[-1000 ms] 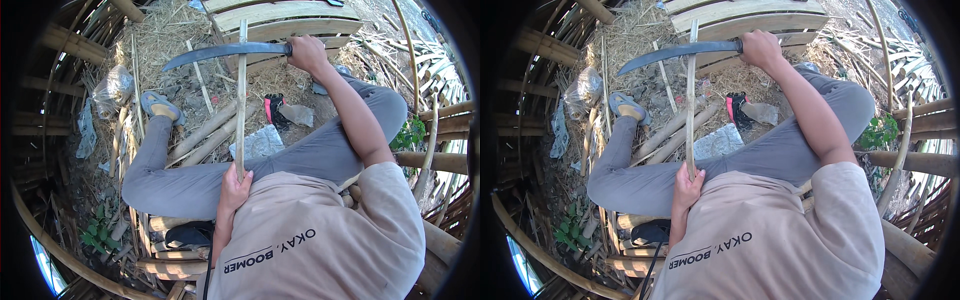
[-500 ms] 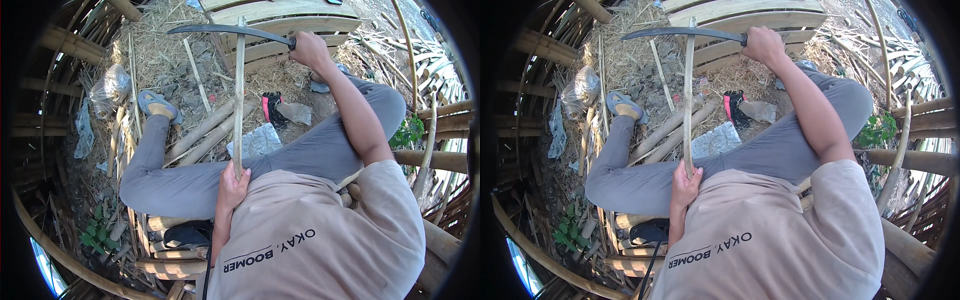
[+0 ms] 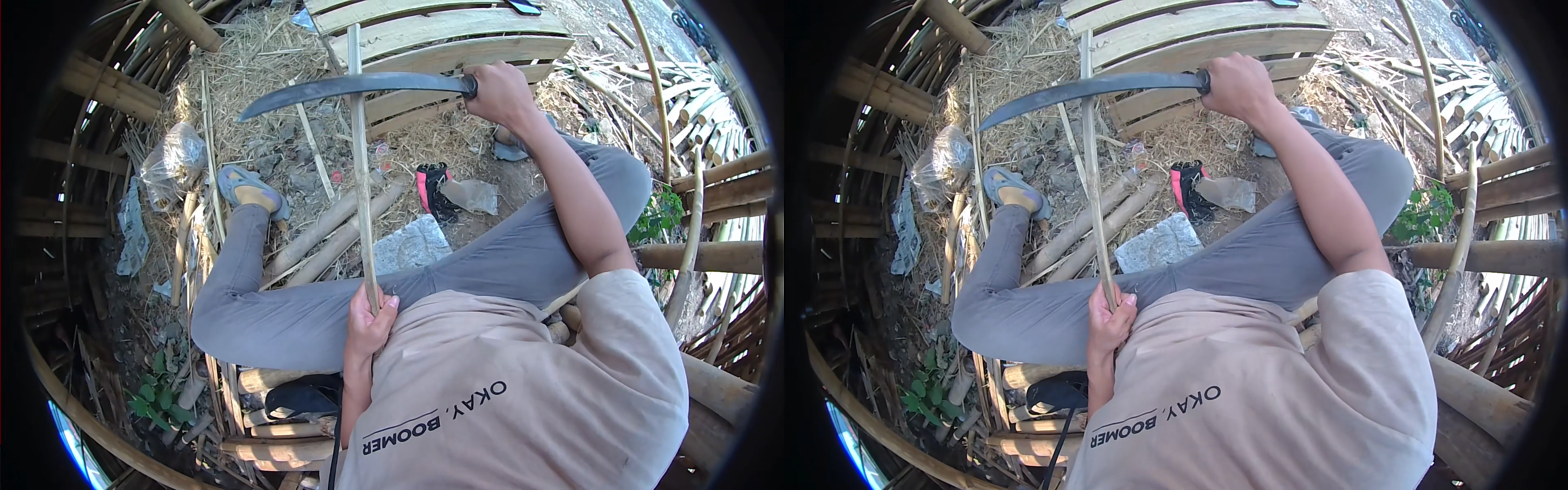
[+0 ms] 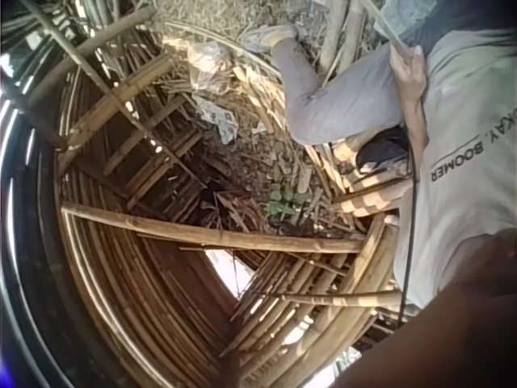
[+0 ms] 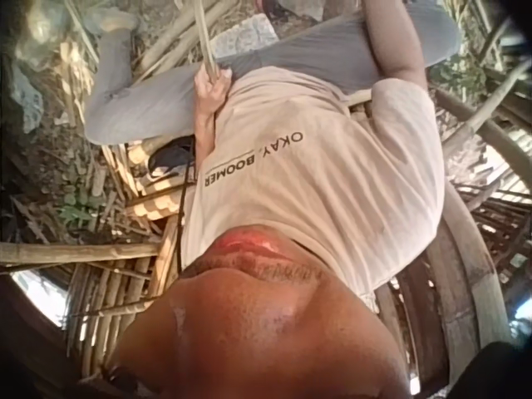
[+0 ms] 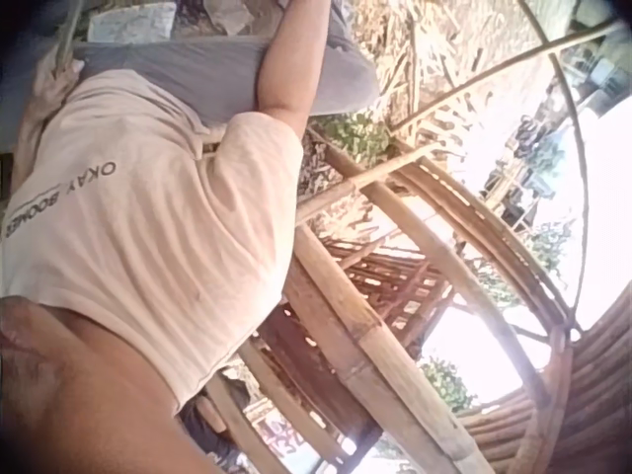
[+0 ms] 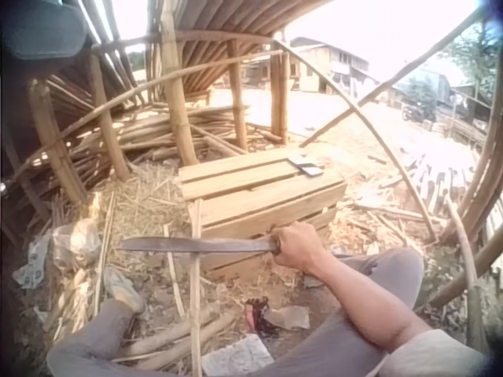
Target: The person strips the outer layer from a bamboo stalk using a machete, repeatedly running the blade along the length of the stalk while holding it by hand.
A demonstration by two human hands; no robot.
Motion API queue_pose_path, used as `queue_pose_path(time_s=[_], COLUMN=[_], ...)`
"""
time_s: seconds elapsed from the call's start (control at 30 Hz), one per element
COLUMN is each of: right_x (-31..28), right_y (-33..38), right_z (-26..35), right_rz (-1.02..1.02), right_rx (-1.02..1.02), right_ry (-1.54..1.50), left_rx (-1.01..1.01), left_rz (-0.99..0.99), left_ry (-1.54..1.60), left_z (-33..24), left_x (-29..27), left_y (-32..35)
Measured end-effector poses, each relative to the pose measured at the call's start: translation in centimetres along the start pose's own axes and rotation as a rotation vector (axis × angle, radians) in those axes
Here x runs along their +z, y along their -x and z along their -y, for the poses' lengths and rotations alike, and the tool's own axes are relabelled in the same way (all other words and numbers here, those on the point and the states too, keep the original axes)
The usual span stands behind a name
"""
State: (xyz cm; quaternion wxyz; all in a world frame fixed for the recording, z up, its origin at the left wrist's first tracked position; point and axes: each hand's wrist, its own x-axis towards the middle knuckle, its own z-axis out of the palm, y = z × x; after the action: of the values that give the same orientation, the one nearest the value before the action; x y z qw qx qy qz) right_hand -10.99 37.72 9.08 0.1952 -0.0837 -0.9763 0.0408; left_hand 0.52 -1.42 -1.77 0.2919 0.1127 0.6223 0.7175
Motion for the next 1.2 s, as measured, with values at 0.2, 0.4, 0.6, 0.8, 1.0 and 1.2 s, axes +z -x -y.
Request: queue_pose_path(time_s=[0.2, 0.4, 0.6, 0.8, 1.0, 1.2], right_x=[2.9, 1.4, 2.5, 2.8, 3.2, 4.2], right_y=[-0.8, -0.5, 1.2, 1.9, 2.2, 2.6], right_z=[-2.7, -2.1, 0.4, 3.0, 4.1, 4.3], right_rz=[0.048, 0.014, 0.126, 0.213, 0.323, 0.357], right_rx=[0.147, 0.209, -0.045, -0.142, -0.129, -0.089], right_ry=[0.018, -0.016, 0.078, -0.028, -0.039, -0.099], left_rx=[-0.02, 0.04, -0.117, -0.083, -0.096, -0.089], left_rz=[0.008, 0.051, 0.025, 0.053, 0.027, 0.013], left_ry=[0.018, -0.008, 0.292, 0.333, 0.361, 0.3], left_z=[-0.2, 0.1, -0.5, -0.2, 0.0, 0.3], left_x=[0.6, 0.4, 0.1, 0.0, -0.2, 0.0], left_y=[-0.2, -0.4, -1.0, -1.5, -1.5, -1.5])
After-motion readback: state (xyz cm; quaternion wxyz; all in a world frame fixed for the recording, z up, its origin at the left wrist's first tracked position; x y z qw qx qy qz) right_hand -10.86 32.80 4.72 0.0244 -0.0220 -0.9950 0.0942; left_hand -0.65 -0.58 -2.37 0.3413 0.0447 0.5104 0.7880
